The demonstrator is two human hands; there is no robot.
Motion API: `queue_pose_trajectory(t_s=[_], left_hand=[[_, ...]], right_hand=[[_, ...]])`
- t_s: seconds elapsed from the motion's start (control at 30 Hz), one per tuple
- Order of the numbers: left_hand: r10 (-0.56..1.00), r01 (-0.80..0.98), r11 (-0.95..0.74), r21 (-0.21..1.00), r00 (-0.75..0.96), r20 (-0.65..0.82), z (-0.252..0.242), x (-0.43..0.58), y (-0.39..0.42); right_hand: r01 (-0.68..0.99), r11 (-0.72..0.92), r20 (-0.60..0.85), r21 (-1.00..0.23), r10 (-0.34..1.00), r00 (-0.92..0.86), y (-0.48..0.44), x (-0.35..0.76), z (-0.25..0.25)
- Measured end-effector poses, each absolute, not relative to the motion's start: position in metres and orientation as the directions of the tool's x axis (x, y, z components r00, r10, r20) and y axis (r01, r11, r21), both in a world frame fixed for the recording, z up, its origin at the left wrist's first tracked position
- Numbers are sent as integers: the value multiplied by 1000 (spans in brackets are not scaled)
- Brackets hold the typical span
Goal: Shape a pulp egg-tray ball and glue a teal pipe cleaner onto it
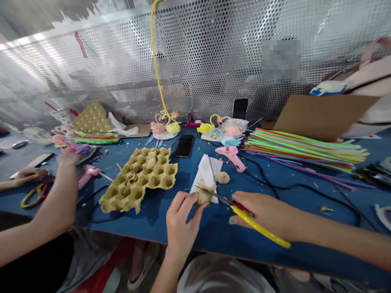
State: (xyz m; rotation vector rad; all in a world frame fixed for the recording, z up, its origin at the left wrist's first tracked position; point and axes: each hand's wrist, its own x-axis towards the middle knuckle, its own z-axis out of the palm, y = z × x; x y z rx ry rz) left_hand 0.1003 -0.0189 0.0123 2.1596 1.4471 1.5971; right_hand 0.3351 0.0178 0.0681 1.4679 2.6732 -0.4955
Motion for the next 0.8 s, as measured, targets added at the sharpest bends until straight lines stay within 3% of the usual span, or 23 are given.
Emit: queue_pose_trajectory(t_s=[0.13,0.23,0.47,0.7,0.8], left_hand=[[750,607,-521,601,-11,661,12,98,-19],[790,576,-485,658,-35,612,10,96,-19],[836,546,-430,719,-59,545,4,91,-17],[840,589,-417,692,-40,540,4,91,-17],[825,630,-437,642,-4,565,4,89,-17]], right_hand=[[811,580,-179,-82,791,-584,15,326,52],[796,604,-174,-39,781,-600,15,324,45],[792,606,-186,-76,772,-608,16,326,39],[802,590,-224,-87,773,-593,18,323,40],[825,538,-256,-172,785,-565,21,323,47]])
